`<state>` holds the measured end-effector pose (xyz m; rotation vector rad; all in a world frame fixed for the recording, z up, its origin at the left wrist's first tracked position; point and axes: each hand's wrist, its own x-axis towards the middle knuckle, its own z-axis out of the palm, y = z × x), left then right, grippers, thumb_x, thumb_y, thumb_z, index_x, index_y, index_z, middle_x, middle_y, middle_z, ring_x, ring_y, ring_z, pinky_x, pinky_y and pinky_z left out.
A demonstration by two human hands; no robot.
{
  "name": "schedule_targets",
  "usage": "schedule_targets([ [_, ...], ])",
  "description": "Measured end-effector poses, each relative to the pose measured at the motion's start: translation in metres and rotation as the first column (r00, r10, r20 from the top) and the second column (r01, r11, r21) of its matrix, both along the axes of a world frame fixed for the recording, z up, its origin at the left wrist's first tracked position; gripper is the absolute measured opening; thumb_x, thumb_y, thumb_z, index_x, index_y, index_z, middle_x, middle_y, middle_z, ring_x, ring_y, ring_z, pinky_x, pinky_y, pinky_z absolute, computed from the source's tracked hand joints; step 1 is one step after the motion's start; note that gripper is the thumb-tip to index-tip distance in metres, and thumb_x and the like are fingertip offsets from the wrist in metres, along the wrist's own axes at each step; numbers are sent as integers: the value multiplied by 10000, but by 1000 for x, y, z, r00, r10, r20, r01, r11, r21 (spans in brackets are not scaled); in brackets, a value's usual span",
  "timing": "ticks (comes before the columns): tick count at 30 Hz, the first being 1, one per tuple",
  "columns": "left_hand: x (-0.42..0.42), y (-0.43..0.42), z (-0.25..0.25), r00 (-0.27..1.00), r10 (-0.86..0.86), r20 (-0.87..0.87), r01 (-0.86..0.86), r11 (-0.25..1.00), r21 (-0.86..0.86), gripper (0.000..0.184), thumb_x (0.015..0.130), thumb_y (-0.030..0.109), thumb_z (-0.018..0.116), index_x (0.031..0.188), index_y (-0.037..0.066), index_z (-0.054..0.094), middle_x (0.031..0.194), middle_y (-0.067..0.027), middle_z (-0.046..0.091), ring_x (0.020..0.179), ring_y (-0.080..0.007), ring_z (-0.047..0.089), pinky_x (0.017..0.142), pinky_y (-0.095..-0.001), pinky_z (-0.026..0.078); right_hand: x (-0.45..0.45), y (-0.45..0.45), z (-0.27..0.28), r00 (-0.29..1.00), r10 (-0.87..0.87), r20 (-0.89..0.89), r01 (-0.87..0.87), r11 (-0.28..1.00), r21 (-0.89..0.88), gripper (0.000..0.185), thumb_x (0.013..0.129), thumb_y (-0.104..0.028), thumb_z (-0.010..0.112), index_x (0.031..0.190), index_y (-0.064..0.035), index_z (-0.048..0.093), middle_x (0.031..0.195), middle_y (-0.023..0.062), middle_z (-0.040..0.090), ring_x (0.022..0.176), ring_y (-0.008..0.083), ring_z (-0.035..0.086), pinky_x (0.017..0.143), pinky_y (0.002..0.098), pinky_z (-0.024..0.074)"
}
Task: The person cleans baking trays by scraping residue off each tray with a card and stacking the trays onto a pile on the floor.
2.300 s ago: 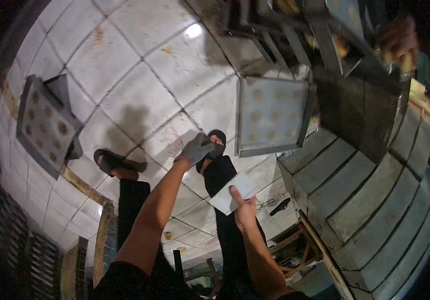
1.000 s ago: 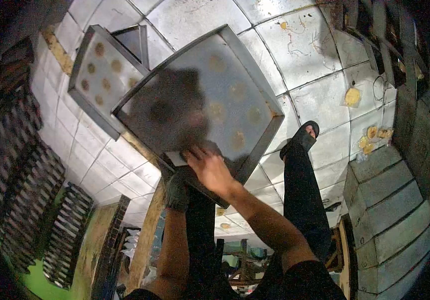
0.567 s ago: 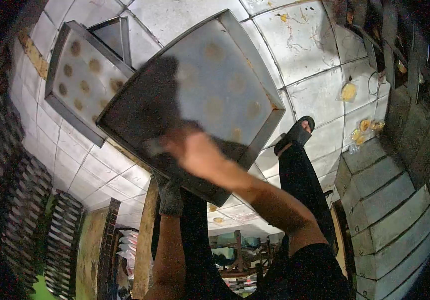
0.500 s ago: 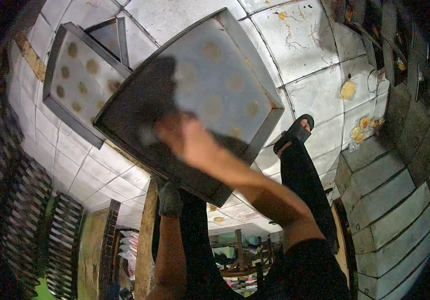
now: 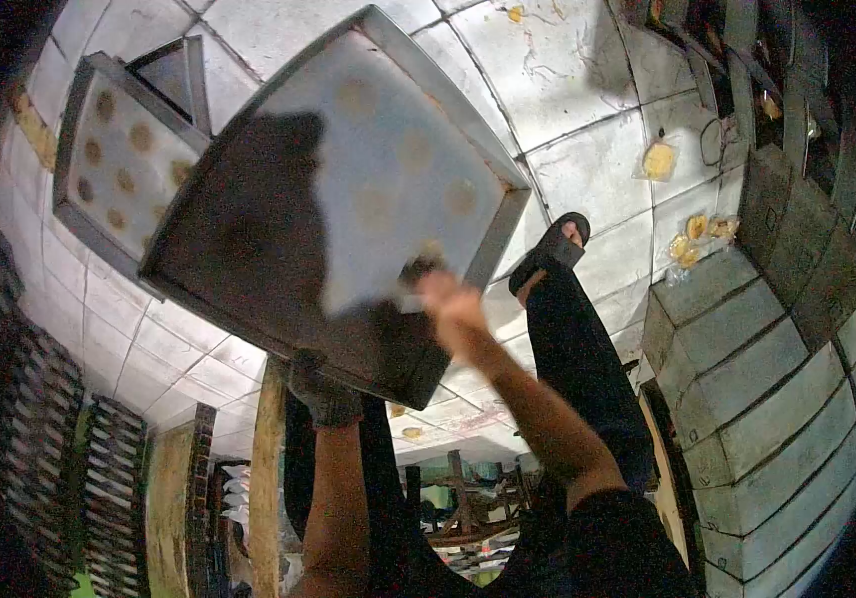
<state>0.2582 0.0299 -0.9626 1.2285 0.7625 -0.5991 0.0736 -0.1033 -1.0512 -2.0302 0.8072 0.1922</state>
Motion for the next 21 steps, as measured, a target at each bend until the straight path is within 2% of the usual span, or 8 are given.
schedule_targets([
  [3,7,-30,17,1000,-21,11,19,985,169,601,887,130,638,1451,70,439,1214,-171,615,1136,-371,621,1010,-495,554,7,-102,-84,964,-245,-103,219,952,-214,366,842,50,619,1208,31,617,1059,285,675,960,483,657,822,494,534],
  [6,12,-19,20,997,-14,-79,2,990,-143,715,830,-64,610,1501,79,409,1432,-164,486,1266,-328,533,1053,-474,518,19,-151,-109,955,-288,-70,261,928,-264,222,885,-82,681,1071,38,657,997,274,695,905,464,680,783,486,544],
  [9,0,-29,21,998,-6,58,9,999,-51,752,811,-86,622,1510,51,380,1419,-166,506,1266,-332,536,1057,-479,509,16,-146,-95,864,-195,-464,327,919,222,463,828,-422,804,1002,5,752,967,237,738,898,367,721,795,451,558],
  [12,-22,-30,45,999,0,45,-11,972,236,762,807,-80,648,1506,31,365,1417,-134,512,1236,-310,547,1044,-445,510,59,-69,83,966,-92,-241,227,749,623,422,895,-369,757,1129,-19,727,1015,189,750,897,328,721,846,443,548],
  [13,-38,5,34,957,-269,107,232,933,274,594,915,35,611,1473,21,409,1331,-118,565,1148,-272,579,981,-422,532,56,-44,117,996,-83,-32,84,770,632,313,926,-258,731,1162,-52,724,1011,189,750,887,330,722,841,432,550],
  [15,-52,15,57,843,-508,178,435,838,330,457,1024,151,574,1441,10,453,1244,-103,617,1059,-234,612,917,-400,555,63,-48,188,998,21,-56,15,822,569,355,981,-352,698,1232,-103,720,1116,163,746,896,291,741,871,439,567],
  [19,-47,-84,174,781,-527,336,312,795,521,739,846,82,771,1487,14,409,1493,-137,494,1164,-202,582,991,-335,526,61,-135,224,848,-462,-260,514,597,616,261,956,-150,700,1148,28,702,1032,153,748,868,266,705,825,391,550],
  [21,-17,-129,258,31,-952,306,355,296,887,757,710,383,880,1303,2,606,1241,-189,675,1079,-409,673,950,-494,534,64,-176,232,746,-642,-178,615,562,553,269,949,-141,710,1160,25,698,1054,145,743,899,253,696,841,382,541],
])
